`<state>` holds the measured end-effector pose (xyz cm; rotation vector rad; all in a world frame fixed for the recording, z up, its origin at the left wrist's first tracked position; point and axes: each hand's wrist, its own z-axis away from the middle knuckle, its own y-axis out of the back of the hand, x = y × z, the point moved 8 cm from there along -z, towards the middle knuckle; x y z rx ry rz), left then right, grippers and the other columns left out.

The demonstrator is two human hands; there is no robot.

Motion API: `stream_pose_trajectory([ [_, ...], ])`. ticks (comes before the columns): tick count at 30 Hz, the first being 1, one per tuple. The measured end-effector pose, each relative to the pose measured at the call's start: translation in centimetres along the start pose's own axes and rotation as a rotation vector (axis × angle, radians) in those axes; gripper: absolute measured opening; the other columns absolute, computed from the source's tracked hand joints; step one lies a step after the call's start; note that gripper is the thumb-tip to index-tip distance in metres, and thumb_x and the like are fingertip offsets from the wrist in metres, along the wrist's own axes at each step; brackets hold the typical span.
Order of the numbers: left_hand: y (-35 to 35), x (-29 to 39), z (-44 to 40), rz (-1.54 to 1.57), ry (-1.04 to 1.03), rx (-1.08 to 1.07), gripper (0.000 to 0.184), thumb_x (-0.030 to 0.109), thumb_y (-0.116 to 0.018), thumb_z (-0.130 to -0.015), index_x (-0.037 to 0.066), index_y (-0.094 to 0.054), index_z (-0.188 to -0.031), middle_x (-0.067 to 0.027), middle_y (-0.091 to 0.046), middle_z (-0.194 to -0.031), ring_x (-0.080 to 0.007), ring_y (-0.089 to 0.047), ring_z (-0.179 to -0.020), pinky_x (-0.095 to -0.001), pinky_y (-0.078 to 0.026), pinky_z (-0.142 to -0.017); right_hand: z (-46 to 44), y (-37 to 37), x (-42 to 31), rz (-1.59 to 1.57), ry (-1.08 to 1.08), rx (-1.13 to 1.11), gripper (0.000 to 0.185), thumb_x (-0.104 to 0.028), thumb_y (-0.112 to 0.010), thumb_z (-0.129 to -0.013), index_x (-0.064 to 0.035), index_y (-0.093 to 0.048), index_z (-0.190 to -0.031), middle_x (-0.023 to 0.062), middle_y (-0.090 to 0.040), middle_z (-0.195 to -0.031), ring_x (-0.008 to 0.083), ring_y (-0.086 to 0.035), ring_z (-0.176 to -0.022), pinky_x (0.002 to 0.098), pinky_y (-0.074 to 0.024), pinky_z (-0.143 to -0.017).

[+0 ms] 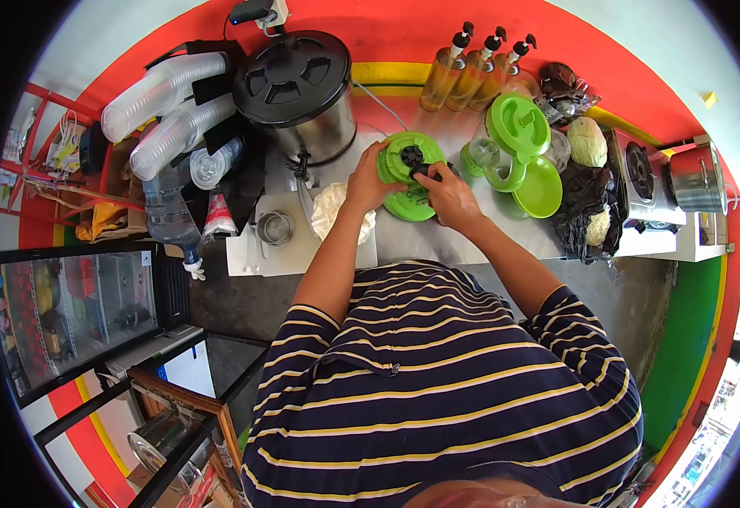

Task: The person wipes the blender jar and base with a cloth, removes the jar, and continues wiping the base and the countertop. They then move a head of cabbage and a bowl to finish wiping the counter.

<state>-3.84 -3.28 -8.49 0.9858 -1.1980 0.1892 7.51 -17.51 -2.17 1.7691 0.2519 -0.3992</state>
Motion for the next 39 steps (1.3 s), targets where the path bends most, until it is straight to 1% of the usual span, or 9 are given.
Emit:
stream_pose_trajectory([
  [1,-0.1,0.0,-0.1,-0.001,-0.006,-0.003,0.108,0.022,-0.099,-0.063,0.014,-0.041,-0.154,-0.0103,-0.048,-0.158,-0.0327,-0.050,-0.144,-0.0452,-0.046,-0.114,0.1,-0.2,0.7,-0.032,-0.079,-0.043,0.045,-0.004,-0.061,-0.088,-0.0136,-0.071,-0.130,0.0120,-0.058,-0.116,0.0346,-0.068,-0.101,0.0450,-0.0604,-0.080],
  [8,-0.4,0.1,-0.1,-0.006,0.010,-0.031,0.109,0.022,-0.099,-0.063,0.014,-0.041,-0.154,-0.0105,-0.049,-0.157,-0.0335,-0.052,-0.142,-0.0452,-0.047,-0.113,-2.2,0.1,-1.4,0.060,-0.059,-0.059,0.055,0.001,-0.067,-0.083,-0.0215,-0.071,-0.133,0.0111,-0.055,-0.120,0.0333,-0.069,-0.101,0.0475,-0.0595,-0.081],
  [13,-0.1,0.3,-0.2,-0.032,0.008,-0.032,0.108,0.021,-0.099,-0.063,0.014,-0.040,-0.154,-0.0098,-0.050,-0.155,-0.0344,-0.054,-0.140,-0.0459,-0.049,-0.111,-1.5,-0.3,-0.7,0.069,0.058,-0.142,0.057,-0.002,-0.063,-0.086,-0.0271,-0.068,-0.137,0.0096,-0.053,-0.118,0.0309,-0.068,-0.102,0.0458,-0.0597,-0.079],
  [16,0.2,0.8,0.1,-0.054,-0.011,-0.008,0.107,0.021,-0.098,-0.064,0.015,-0.041,-0.153,-0.0092,-0.051,-0.154,-0.0344,-0.055,-0.138,-0.0462,-0.049,-0.110,-2.1,-0.4,-0.9,0.094,-0.016,-0.202,0.058,-0.004,-0.062,-0.089,-0.0296,-0.064,-0.141,0.0098,-0.053,-0.118,0.0310,-0.068,-0.101,0.0463,-0.0601,-0.078],
  [20,0.4,1.1,0.0,-0.058,0.034,-0.044,0.105,0.023,-0.098,-0.064,0.016,-0.042,-0.153,-0.0088,-0.052,-0.154,-0.0340,-0.055,-0.138,-0.0464,-0.050,-0.109,-2.5,-1.4,-2.0,0.163,0.014,-0.106,0.061,-0.004,-0.063,-0.088,-0.0321,-0.062,-0.142,0.0107,-0.052,-0.119,0.0312,-0.068,-0.101,0.0467,-0.0609,-0.078],
  [22,0.5,1.2,0.1,-0.059,0.053,-0.041,0.105,0.025,-0.098,-0.064,0.017,-0.042,-0.153,-0.0081,-0.052,-0.154,-0.0336,-0.055,-0.139,-0.0469,-0.049,-0.110,-1.5,-1.3,-2.2,0.214,0.041,-0.085,0.055,-0.008,-0.064,-0.089,-0.0319,-0.062,-0.140,0.0119,-0.051,-0.121,0.0310,-0.067,-0.093,0.0436,-0.0626,-0.076],
  [28,0.6,1.4,-0.2,-0.100,0.038,-0.063,0.106,0.026,-0.098,-0.064,0.020,-0.042,-0.154,-0.0083,-0.049,-0.154,-0.0342,-0.056,-0.138,-0.0480,-0.049,-0.110,0.6,-1.1,-0.7,0.139,0.076,-0.146,0.056,-0.012,-0.067,-0.091,-0.0360,-0.061,-0.141,0.0134,-0.049,-0.123,0.0318,-0.067,-0.094,0.0443,-0.0628,-0.077],
  [35,0.8,2.4,-0.9,-0.204,0.037,-0.157,0.108,0.027,-0.098,-0.063,0.028,-0.041,-0.155,-0.0109,-0.046,-0.152,-0.0362,-0.055,-0.138,-0.0522,-0.049,-0.109,0.9,-0.9,-0.8,0.055,-0.070,-0.161,0.057,-0.012,-0.071,-0.089,-0.0264,-0.062,-0.143,0.0148,-0.050,-0.121,0.0332,-0.069,-0.096,0.0464,-0.0603,-0.076],
  [39,0.7,1.9,-1.3,-0.211,0.053,-0.172,0.106,0.027,-0.096,-0.066,0.027,-0.040,-0.155,-0.0114,-0.046,-0.151,-0.0363,-0.054,-0.138,-0.0541,-0.049,-0.108,0.4,-1.4,-1.2,0.029,-0.082,-0.195,0.053,-0.009,-0.063,-0.092,-0.0206,-0.061,-0.144,0.0167,-0.051,-0.120,0.0348,-0.070,-0.088,0.0465,-0.0597,-0.075],
])
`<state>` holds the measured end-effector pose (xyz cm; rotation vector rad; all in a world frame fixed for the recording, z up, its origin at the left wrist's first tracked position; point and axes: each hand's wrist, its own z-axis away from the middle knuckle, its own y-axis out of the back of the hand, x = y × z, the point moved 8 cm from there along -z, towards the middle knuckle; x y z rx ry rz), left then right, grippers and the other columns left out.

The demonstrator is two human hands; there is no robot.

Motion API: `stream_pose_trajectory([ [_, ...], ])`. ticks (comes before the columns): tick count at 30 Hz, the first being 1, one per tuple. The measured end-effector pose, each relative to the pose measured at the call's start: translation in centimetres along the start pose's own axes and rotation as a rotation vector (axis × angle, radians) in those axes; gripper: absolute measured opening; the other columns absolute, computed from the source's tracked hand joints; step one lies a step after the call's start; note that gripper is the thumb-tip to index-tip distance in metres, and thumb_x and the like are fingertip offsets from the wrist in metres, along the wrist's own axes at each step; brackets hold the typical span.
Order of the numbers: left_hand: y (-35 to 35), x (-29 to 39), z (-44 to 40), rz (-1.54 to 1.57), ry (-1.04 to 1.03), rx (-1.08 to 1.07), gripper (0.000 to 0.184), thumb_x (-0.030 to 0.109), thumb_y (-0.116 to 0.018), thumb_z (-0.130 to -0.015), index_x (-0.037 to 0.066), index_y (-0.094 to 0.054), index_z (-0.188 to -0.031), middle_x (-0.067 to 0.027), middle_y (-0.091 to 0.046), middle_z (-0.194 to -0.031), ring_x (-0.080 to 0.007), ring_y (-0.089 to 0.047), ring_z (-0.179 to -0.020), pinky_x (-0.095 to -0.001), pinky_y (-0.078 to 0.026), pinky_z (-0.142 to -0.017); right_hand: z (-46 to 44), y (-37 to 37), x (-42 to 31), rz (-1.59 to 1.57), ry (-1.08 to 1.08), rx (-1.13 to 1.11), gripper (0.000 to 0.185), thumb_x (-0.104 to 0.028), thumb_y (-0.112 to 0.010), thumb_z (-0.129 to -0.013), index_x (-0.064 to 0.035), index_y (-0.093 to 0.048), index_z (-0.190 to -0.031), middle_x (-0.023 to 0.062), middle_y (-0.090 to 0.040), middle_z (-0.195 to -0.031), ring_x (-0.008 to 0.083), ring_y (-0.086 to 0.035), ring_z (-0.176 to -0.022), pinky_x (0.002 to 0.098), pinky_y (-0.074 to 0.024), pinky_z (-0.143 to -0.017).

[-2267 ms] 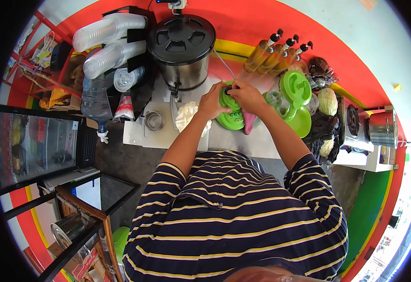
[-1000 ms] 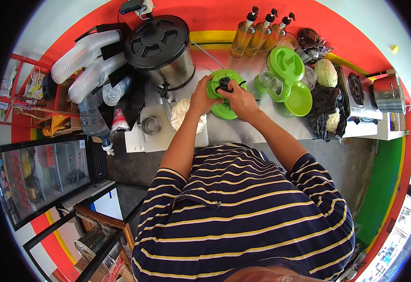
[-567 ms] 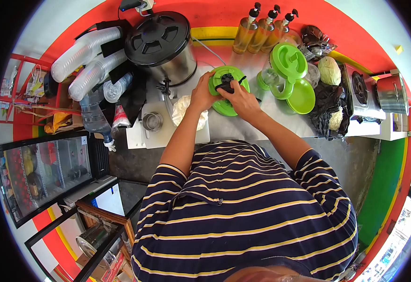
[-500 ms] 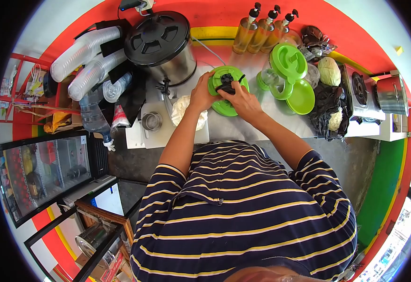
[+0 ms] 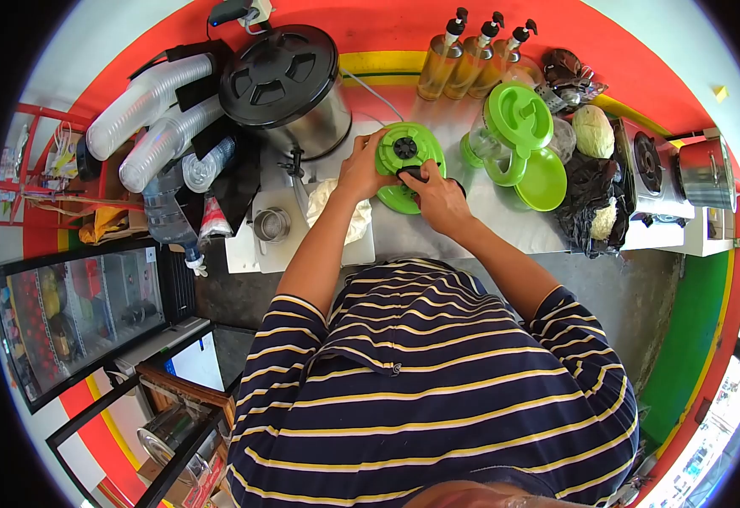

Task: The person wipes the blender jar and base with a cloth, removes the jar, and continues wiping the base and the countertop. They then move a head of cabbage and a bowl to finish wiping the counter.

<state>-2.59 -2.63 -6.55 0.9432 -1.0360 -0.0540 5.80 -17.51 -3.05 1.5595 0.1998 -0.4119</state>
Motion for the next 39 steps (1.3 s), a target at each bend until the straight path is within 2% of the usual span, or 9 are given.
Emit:
stream_pose_trajectory([
  [5,-0.1,-0.1,0.0,0.005,0.021,-0.007,0.102,0.025,-0.093,-0.070,0.028,-0.039,-0.155,-0.0112,-0.045,-0.152,-0.0379,-0.055,-0.136,-0.0529,-0.049,-0.108,-1.7,-0.4,-2.5,0.000,-0.056,0.010,0.052,-0.008,-0.057,-0.095,-0.0172,-0.059,-0.145,0.0202,-0.050,-0.122,0.0384,-0.072,-0.086,0.0484,-0.0600,-0.075],
  [7,-0.2,-0.4,-0.1,0.008,0.049,0.000,0.102,0.024,-0.093,-0.070,0.029,-0.038,-0.156,-0.0109,-0.045,-0.152,-0.0382,-0.056,-0.135,-0.0515,-0.050,-0.108,-2.4,-1.0,-2.6,-0.013,-0.183,-0.075,0.054,-0.006,-0.057,-0.093,-0.0138,-0.058,-0.147,0.0208,-0.049,-0.123,0.0395,-0.071,-0.094,0.0481,-0.0592,-0.080],
  [11,0.0,0.2,0.1,0.010,0.033,-0.011,0.102,0.023,-0.093,-0.070,0.029,-0.038,-0.156,-0.0109,-0.044,-0.152,-0.0378,-0.055,-0.136,-0.0508,-0.050,-0.109,-1.2,-0.4,-1.6,-0.082,-0.046,-0.045,0.059,-0.006,-0.055,-0.095,-0.0191,-0.055,-0.152,0.0166,-0.048,-0.129,0.0393,-0.070,-0.093,0.0481,-0.0589,-0.083],
  [14,0.0,0.1,0.1,0.013,0.010,-0.002,0.103,0.022,-0.093,-0.070,0.030,-0.038,-0.156,-0.0110,-0.044,-0.152,-0.0373,-0.054,-0.138,-0.0507,-0.050,-0.109,-0.4,0.3,-0.8,-0.087,-0.122,-0.178,0.060,-0.005,-0.052,-0.095,-0.0211,-0.054,-0.154,0.0146,-0.049,-0.129,0.0385,-0.070,-0.095,0.0482,-0.0587,-0.084],
  [21,-0.6,-0.6,-0.4,0.024,-0.002,0.014,0.104,0.020,-0.093,-0.070,0.028,-0.036,-0.157,-0.0107,-0.044,-0.152,-0.0371,-0.054,-0.138,-0.0506,-0.050,-0.109,-2.3,-2.5,-1.3,-0.034,-0.183,-0.109,0.062,-0.008,-0.059,-0.094,-0.0271,-0.055,-0.153,0.0154,-0.048,-0.128,0.0369,-0.070,-0.091,0.0485,-0.0589,-0.082],
  [30,-0.3,0.3,0.2,0.063,-0.014,0.022,0.111,0.019,-0.098,-0.064,0.027,-0.038,-0.157,-0.0112,-0.045,-0.151,-0.0344,-0.053,-0.139,-0.0482,-0.049,-0.111,-0.2,0.9,2.1,-0.081,-0.115,-0.130,0.052,-0.014,-0.063,-0.092,-0.0324,-0.068,-0.140,0.0095,-0.058,-0.121,0.0335,-0.073,-0.091,0.0496,-0.0598,-0.082],
  [33,-0.4,0.1,0.3,0.063,-0.005,0.032,0.111,0.019,-0.098,-0.064,0.026,-0.038,-0.157,-0.0111,-0.046,-0.150,-0.0343,-0.054,-0.138,-0.0476,-0.049,-0.111,-0.1,0.3,3.4,-0.139,-0.086,0.003,0.049,-0.013,-0.061,-0.093,-0.0340,-0.071,-0.137,0.0076,-0.061,-0.121,0.0346,-0.073,-0.092,0.0495,-0.0596,-0.081],
  [36,-0.4,-0.2,0.5,0.073,-0.009,0.044,0.109,0.019,-0.098,-0.065,0.025,-0.039,-0.157,-0.0114,-0.046,-0.149,-0.0350,-0.054,-0.138,-0.0474,-0.049,-0.111,0.8,0.2,3.9,-0.163,-0.107,0.054,0.047,-0.012,-0.060,-0.093,-0.0299,-0.072,-0.135,0.0080,-0.067,-0.115,0.0355,-0.073,-0.092,0.0490,-0.0592,-0.081],
  [39,-0.3,0.1,0.4,0.080,-0.020,0.042,0.109,0.019,-0.098,-0.065,0.025,-0.039,-0.156,-0.0123,-0.046,-0.148,-0.0357,-0.054,-0.138,-0.0474,-0.049,-0.111,0.5,1.1,5.4,-0.235,-0.179,0.174,0.040,-0.007,-0.056,-0.095,-0.0170,-0.076,-0.128,0.0125,-0.071,-0.106,0.0378,-0.071,-0.092,0.0467,-0.0584,-0.081],
])
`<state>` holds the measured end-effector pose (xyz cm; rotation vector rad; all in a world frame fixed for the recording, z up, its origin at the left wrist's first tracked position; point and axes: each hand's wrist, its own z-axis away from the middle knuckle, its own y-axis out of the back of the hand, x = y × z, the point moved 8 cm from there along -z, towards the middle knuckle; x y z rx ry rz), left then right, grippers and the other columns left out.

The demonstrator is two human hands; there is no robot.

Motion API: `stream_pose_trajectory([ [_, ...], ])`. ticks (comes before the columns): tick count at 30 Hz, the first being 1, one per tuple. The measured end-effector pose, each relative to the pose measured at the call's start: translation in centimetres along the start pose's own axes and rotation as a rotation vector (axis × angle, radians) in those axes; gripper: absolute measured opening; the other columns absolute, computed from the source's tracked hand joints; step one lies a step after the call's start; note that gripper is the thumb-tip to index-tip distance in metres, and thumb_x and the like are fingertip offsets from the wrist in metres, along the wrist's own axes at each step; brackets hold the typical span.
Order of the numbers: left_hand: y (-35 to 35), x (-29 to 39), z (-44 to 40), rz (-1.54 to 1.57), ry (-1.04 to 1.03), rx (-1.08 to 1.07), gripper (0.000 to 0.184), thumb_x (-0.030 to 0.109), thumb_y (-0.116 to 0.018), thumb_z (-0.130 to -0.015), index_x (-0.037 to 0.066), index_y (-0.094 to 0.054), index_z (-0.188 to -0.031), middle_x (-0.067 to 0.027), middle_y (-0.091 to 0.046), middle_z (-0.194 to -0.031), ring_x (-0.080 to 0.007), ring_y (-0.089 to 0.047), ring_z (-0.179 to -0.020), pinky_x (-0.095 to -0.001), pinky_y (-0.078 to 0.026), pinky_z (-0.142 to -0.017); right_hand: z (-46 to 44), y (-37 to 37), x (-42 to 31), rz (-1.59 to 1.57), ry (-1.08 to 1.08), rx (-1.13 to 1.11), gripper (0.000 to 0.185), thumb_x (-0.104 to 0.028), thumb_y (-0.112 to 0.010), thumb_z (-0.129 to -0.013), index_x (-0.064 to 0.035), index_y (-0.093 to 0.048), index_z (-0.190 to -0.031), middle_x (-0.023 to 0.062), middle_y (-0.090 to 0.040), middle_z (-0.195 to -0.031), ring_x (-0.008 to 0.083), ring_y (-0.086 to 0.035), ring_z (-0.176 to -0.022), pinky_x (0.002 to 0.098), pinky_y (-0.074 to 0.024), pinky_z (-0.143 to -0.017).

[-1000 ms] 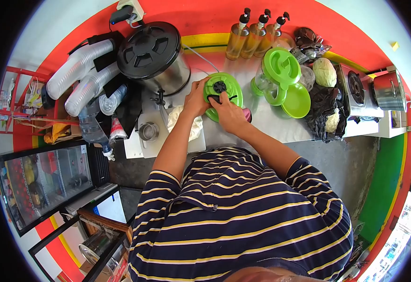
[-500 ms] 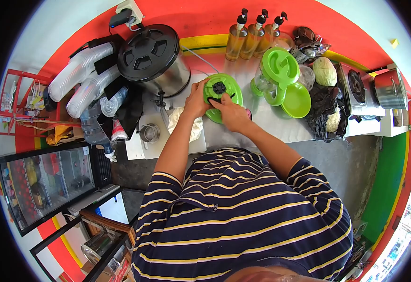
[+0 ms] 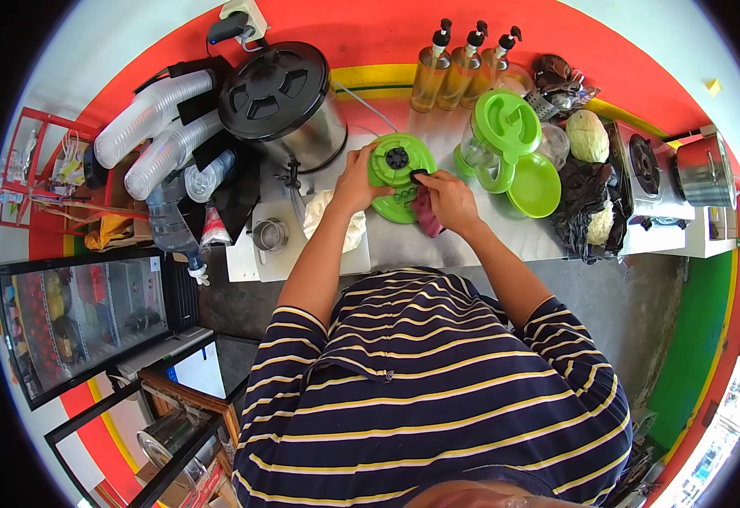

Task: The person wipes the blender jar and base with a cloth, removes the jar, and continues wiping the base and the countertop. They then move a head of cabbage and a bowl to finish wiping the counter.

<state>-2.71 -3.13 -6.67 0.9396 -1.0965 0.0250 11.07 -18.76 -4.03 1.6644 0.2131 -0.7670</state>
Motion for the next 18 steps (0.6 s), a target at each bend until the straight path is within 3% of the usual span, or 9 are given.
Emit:
stream_pose_trajectory([
  [2,-0.1,0.0,0.0,-0.004,0.002,-0.006,0.108,0.018,-0.098,-0.065,0.024,-0.039,-0.156,-0.0129,-0.046,-0.148,-0.0359,-0.054,-0.138,-0.0473,-0.048,-0.111,-0.2,0.4,-0.5,-0.095,0.098,0.064,0.034,-0.008,-0.058,-0.096,-0.0111,-0.076,-0.124,0.0132,-0.072,-0.101,0.0377,-0.070,-0.091,0.0466,-0.0580,-0.079],
  [6,-0.2,-0.1,-0.1,-0.007,-0.018,0.002,0.110,0.018,-0.098,-0.065,0.022,-0.038,-0.157,-0.0135,-0.046,-0.148,-0.0365,-0.054,-0.138,-0.0469,-0.048,-0.112,0.2,-1.0,-2.1,0.043,0.068,0.045,0.035,-0.009,-0.060,-0.093,-0.0119,-0.076,-0.124,0.0118,-0.072,-0.102,0.0371,-0.071,-0.088,0.0460,-0.0583,-0.078],
  [9,-0.5,-0.7,-0.6,-0.015,-0.033,0.007,0.111,0.018,-0.098,-0.065,0.022,-0.037,-0.157,-0.0135,-0.046,-0.148,-0.0370,-0.054,-0.138,-0.0467,-0.048,-0.112,0.2,-2.8,-4.0,0.151,0.173,-0.062,0.038,-0.014,-0.066,-0.089,-0.0167,-0.074,-0.126,0.0110,-0.070,-0.101,0.0346,-0.072,-0.089,0.0486,-0.0593,-0.079],
  [13,-0.5,-0.8,-0.3,-0.019,-0.014,0.003,0.112,0.019,-0.098,-0.066,0.022,-0.036,-0.159,-0.0139,-0.044,-0.150,-0.0376,-0.053,-0.138,-0.0466,-0.047,-0.113,-0.3,-2.5,-3.6,0.089,0.137,-0.110,0.040,-0.015,-0.067,-0.089,-0.0166,-0.073,-0.129,0.0098,-0.069,-0.105,0.0344,-0.073,-0.087,0.0479,-0.0598,-0.078],
  [16,-0.6,-0.8,-0.1,0.005,-0.016,0.013,0.112,0.019,-0.098,-0.066,0.022,-0.036,-0.159,-0.0142,-0.043,-0.151,-0.0381,-0.053,-0.139,-0.0461,-0.047,-0.113,-0.4,-0.4,-3.3,0.000,0.097,0.011,0.044,-0.016,-0.067,-0.090,-0.0139,-0.068,-0.134,0.0107,-0.069,-0.108,0.0340,-0.073,-0.085,0.0475,-0.0604,-0.077],
  [18,-0.9,-1.1,-0.3,0.002,-0.015,0.017,0.111,0.019,-0.098,-0.066,0.022,-0.037,-0.158,-0.0143,-0.043,-0.152,-0.0380,-0.053,-0.139,-0.0461,-0.047,-0.114,-0.3,-0.4,-4.1,0.234,0.077,0.014,0.047,-0.014,-0.063,-0.093,-0.0056,-0.062,-0.139,0.0143,-0.068,-0.108,0.0337,-0.074,-0.082,0.0468,-0.0611,-0.075],
])
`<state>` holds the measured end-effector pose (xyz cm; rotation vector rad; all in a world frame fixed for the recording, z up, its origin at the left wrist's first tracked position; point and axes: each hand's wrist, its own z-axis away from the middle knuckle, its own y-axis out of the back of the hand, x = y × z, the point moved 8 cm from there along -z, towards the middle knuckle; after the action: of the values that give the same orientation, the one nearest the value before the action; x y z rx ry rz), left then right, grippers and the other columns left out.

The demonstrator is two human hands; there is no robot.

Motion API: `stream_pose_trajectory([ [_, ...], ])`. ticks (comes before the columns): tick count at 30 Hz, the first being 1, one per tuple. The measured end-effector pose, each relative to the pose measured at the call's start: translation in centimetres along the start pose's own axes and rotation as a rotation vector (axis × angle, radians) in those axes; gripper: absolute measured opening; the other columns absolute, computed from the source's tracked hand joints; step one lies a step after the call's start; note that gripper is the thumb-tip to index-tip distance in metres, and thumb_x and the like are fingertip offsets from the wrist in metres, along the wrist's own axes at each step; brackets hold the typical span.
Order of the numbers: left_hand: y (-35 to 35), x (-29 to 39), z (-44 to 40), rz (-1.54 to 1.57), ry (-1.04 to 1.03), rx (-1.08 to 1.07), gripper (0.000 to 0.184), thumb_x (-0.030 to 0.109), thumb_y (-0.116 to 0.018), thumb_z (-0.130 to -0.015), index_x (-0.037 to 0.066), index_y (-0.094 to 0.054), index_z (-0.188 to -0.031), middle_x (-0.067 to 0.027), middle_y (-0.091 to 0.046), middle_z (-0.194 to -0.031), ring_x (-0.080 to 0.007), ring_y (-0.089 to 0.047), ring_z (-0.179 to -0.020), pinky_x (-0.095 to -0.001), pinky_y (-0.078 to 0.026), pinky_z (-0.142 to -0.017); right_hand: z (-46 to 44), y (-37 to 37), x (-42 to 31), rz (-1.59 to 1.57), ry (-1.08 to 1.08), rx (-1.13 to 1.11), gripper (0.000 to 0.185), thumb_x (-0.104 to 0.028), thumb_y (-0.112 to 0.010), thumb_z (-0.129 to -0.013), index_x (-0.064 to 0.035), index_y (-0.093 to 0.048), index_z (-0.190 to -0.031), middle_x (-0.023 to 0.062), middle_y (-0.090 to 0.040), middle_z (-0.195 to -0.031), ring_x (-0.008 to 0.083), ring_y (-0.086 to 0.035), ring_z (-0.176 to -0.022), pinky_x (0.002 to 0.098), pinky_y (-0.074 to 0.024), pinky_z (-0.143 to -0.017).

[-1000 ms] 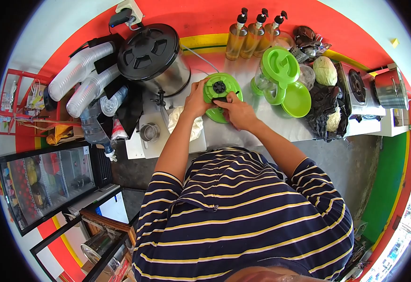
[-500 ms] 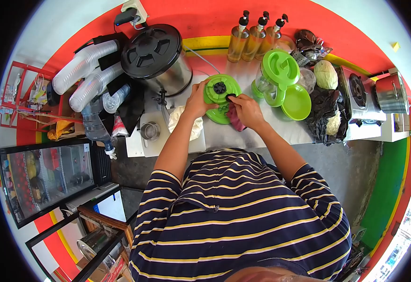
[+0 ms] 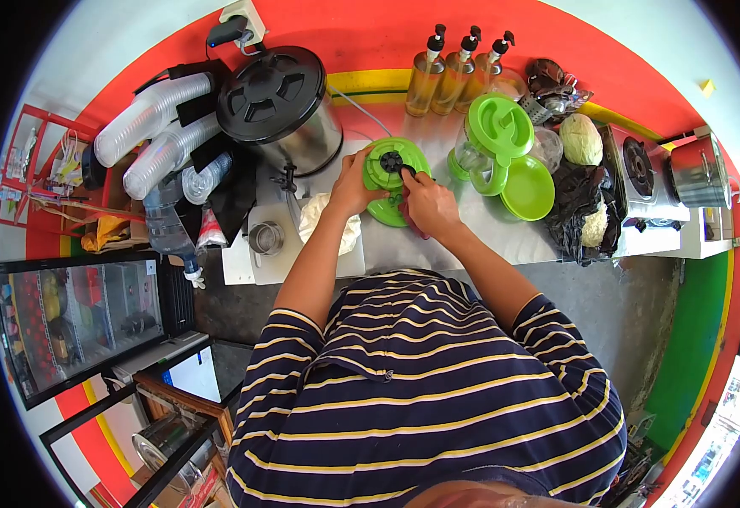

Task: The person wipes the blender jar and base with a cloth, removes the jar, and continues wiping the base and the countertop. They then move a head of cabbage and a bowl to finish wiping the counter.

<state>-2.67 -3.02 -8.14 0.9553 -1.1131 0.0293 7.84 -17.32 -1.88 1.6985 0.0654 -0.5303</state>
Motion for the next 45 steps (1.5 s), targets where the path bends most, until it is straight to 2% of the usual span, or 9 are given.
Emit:
stream_pose_trajectory([
  [10,0.6,0.8,0.4,0.001,0.061,-0.010,0.109,0.019,-0.097,-0.066,0.025,-0.039,-0.157,-0.0154,-0.044,-0.154,-0.0384,-0.049,-0.142,-0.0490,-0.047,-0.113,-1.0,-3.2,-0.7,0.060,-0.067,-0.012,0.046,-0.012,-0.064,-0.089,0.0011,-0.066,-0.133,0.0177,-0.071,-0.099,0.0367,-0.073,-0.085,0.0473,-0.0613,-0.072],
  [14,0.9,1.4,1.4,-0.068,0.146,0.015,0.106,0.020,-0.096,-0.068,0.025,-0.039,-0.157,-0.0151,-0.044,-0.156,-0.0380,-0.049,-0.142,-0.0500,-0.047,-0.113,-2.3,-0.7,-0.3,-0.426,-0.015,-0.132,0.038,-0.007,-0.061,-0.089,0.0033,-0.071,-0.124,0.0159,-0.075,-0.096,0.0284,-0.075,-0.084,0.0414,-0.0608,-0.075],
  [18,2.5,4.1,0.8,-0.069,-0.283,0.202,0.089,0.017,-0.090,-0.076,0.014,-0.046,-0.154,-0.0144,-0.053,-0.151,-0.0352,-0.056,-0.136,-0.0481,-0.044,-0.116,-3.7,4.5,-3.0,-0.792,0.107,-0.277,0.037,0.000,-0.055,-0.090,0.0054,-0.070,-0.124,0.0095,-0.077,-0.092,0.0155,-0.073,-0.085,0.0312,-0.0582,-0.081],
  [21,4.0,8.9,3.7,0.986,-0.264,-0.187,0.059,0.006,-0.073,-0.092,0.004,-0.055,-0.148,-0.0060,-0.062,-0.140,-0.0173,-0.058,-0.128,-0.0365,-0.045,-0.111,-4.9,8.3,-4.2,-1.001,0.027,-0.251,0.033,-0.002,-0.061,-0.095,0.0038,-0.068,-0.127,0.0074,-0.075,-0.105,0.0130,-0.068,-0.096,0.0304,-0.0554,-0.088],
  [26,7.7,8.2,4.4,1.047,-0.119,0.004,0.021,0.009,-0.065,-0.104,0.000,-0.067,-0.123,-0.0022,-0.073,-0.108,-0.0079,-0.066,-0.095,-0.0266,-0.054,-0.085,-6.9,10.0,-4.5,-1.223,0.064,-0.034,0.038,-0.010,-0.070,-0.097,0.0020,-0.065,-0.132,0.0104,-0.072,-0.118,0.0165,-0.067,-0.105,0.0327,-0.0536,-0.092],
  [30,9.1,3.5,4.0,1.179,0.039,0.320,0.011,0.010,-0.067,-0.103,0.002,-0.067,-0.111,0.0004,-0.066,-0.087,-0.0056,-0.057,-0.076,-0.0232,-0.048,-0.068,-6.3,5.0,-1.6,-0.747,0.022,0.050,0.065,-0.020,-0.080,-0.090,-0.0027,-0.054,-0.147,0.0203,-0.062,-0.135,0.0321,-0.062,-0.123,0.0427,-0.0504,-0.104],
  [33,8.3,-0.4,3.9,1.242,0.174,0.567,0.008,0.012,-0.069,-0.102,0.004,-0.067,-0.106,0.0027,-0.059,-0.079,-0.0059,-0.050,-0.069,-0.0232,-0.043,-0.063,-4.5,-1.2,0.8,-0.329,0.019,0.008,0.113,-0.037,-0.089,-0.078,-0.0112,-0.022,-0.166,0.0252,-0.034,-0.160,0.0481,-0.035,-0.146,0.0580,-0.0334,-0.118],
  [38,3.2,-2.9,2.5,1.374,0.271,0.710,0.013,0.014,-0.071,-0.102,0.003,-0.065,-0.103,0.0006,-0.058,-0.078,-0.0078,-0.049,-0.067,-0.0226,-0.042,-0.060,-3.4,-3.4,1.1,-0.197,-0.099,0.027,0.117,-0.036,-0.090,-0.076,-0.0059,-0.021,-0.165,0.0218,-0.036,-0.160,0.0425,-0.034,-0.148,0.0604,-0.0341,-0.116],
  [45,0.0,-0.8,0.8,1.045,-0.008,0.471,0.028,-0.009,-0.064,-0.091,-0.003,-0.061,-0.118,-0.0129,-0.066,-0.119,-0.0222,-0.069,-0.111,-0.0289,-0.053,-0.094,-3.2,-3.6,1.4,-0.125,-0.166,0.018,0.108,-0.032,-0.089,-0.076,-0.0015,-0.028,-0.160,0.0170,-0.038,-0.160,0.0350,-0.036,-0.149,0.0640,-0.0348,-0.112],
])
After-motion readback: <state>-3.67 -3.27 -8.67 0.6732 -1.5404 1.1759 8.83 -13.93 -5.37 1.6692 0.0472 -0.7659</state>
